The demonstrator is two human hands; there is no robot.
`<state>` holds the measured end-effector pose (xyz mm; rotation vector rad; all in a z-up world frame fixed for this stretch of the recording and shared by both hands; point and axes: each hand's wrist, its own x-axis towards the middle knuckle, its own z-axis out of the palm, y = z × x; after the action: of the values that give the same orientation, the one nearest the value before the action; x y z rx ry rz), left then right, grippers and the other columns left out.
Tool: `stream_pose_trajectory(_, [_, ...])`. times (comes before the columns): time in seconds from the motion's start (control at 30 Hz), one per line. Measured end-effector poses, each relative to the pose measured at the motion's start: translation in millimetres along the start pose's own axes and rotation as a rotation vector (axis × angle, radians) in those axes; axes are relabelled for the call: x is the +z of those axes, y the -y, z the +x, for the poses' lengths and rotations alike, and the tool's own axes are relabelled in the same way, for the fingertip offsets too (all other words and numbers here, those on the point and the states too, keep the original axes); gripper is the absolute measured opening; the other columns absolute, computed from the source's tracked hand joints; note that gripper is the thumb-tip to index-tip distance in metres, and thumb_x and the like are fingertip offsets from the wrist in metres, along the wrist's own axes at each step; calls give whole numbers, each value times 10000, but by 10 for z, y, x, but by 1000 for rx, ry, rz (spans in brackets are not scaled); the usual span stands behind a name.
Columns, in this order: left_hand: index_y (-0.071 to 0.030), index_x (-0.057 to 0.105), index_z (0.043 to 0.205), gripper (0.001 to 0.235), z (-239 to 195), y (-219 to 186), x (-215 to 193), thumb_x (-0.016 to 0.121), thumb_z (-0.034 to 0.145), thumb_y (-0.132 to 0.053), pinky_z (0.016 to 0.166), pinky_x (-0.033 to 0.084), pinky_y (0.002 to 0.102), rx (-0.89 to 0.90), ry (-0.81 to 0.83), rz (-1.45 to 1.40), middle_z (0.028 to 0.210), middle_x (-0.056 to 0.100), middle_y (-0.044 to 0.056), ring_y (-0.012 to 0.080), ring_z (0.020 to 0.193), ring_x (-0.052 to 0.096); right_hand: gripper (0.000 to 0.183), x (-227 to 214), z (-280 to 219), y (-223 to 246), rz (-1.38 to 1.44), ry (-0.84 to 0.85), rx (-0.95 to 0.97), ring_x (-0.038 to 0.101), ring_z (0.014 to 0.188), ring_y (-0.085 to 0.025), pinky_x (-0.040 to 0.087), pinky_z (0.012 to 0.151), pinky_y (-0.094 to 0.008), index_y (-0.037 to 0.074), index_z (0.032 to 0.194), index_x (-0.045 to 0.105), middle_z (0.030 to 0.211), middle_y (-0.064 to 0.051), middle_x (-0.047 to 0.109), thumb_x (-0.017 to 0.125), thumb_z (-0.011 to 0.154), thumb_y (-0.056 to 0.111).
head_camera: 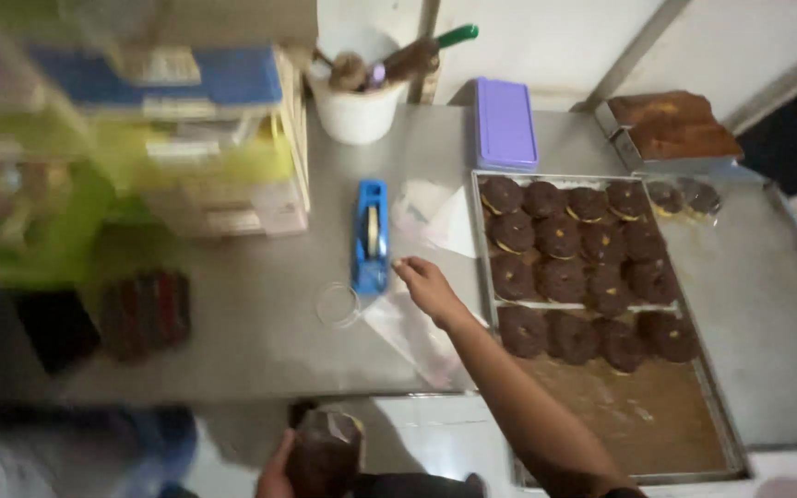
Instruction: The person places individual chocolate-covered donuts into plastic bags, folds the bags, and uses a tape dispenser to seal them.
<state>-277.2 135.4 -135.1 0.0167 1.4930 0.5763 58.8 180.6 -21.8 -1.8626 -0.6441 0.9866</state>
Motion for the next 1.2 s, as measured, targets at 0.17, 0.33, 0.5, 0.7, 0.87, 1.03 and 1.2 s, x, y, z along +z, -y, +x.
stream_pose_trajectory(0.17, [-49,645,1276,405,-1023,-1274,467,505,1032,-339,1053,472,545,-88,409,-11,1304,670,191,381,1205,616,541,472,604,-74,59,-165,118,645,980,-170,470,884,-313,15,1080,780,1050,-96,761,632,900,503])
stream_pose_trajectory(0.33, [-34,639,1215,363,-1119,-1935,615,483,1056,-320,1029,466,509,-118,521,122,1227,677,188,372,1148,617,359,594,515,73,210,-250,230,653,851,-207,482,836,-337,-18,932,802,922,-113,769,712,889,327])
stream_pose_trajectory(0.5, [-63,684,1148,318,-770,-2153,701,516,1055,-316,1001,507,492,-141,680,191,1162,726,151,314,1082,665,158,671,519,77,220,-334,222,597,744,-175,469,689,-314,34,809,770,784,-59,687,713,811,182])
stream_pose_trajectory(0.7, [-125,731,1107,346,-599,-2219,756,582,1028,-427,897,551,497,-127,703,178,1083,751,107,303,1022,697,222,875,-184,193,370,-487,115,497,718,-158,376,668,-319,63,749,702,786,-56,653,613,888,212])
stream_pose_trajectory(0.87, [-80,732,1041,391,-653,-2226,774,571,1015,-436,919,528,490,-223,848,179,1202,724,162,319,1062,679,239,973,-67,-238,-115,-522,45,626,796,-227,457,736,-380,104,804,714,824,-76,698,566,926,247])
stream_pose_trajectory(1.03, [-57,748,1037,375,-1015,-2144,801,560,1009,-379,1043,408,607,-288,1392,55,1435,603,192,373,1292,555,310,831,115,-596,-571,-499,-193,636,808,-419,495,754,-495,57,901,770,837,-201,664,556,798,256])
stream_pose_trajectory(1.2, [5,726,870,282,-1457,-2114,1072,790,928,-262,1261,177,674,-202,1848,320,1679,169,278,417,1636,16,246,408,-942,319,209,-31,26,415,578,-108,330,553,-281,101,738,632,626,20,478,604,949,224])
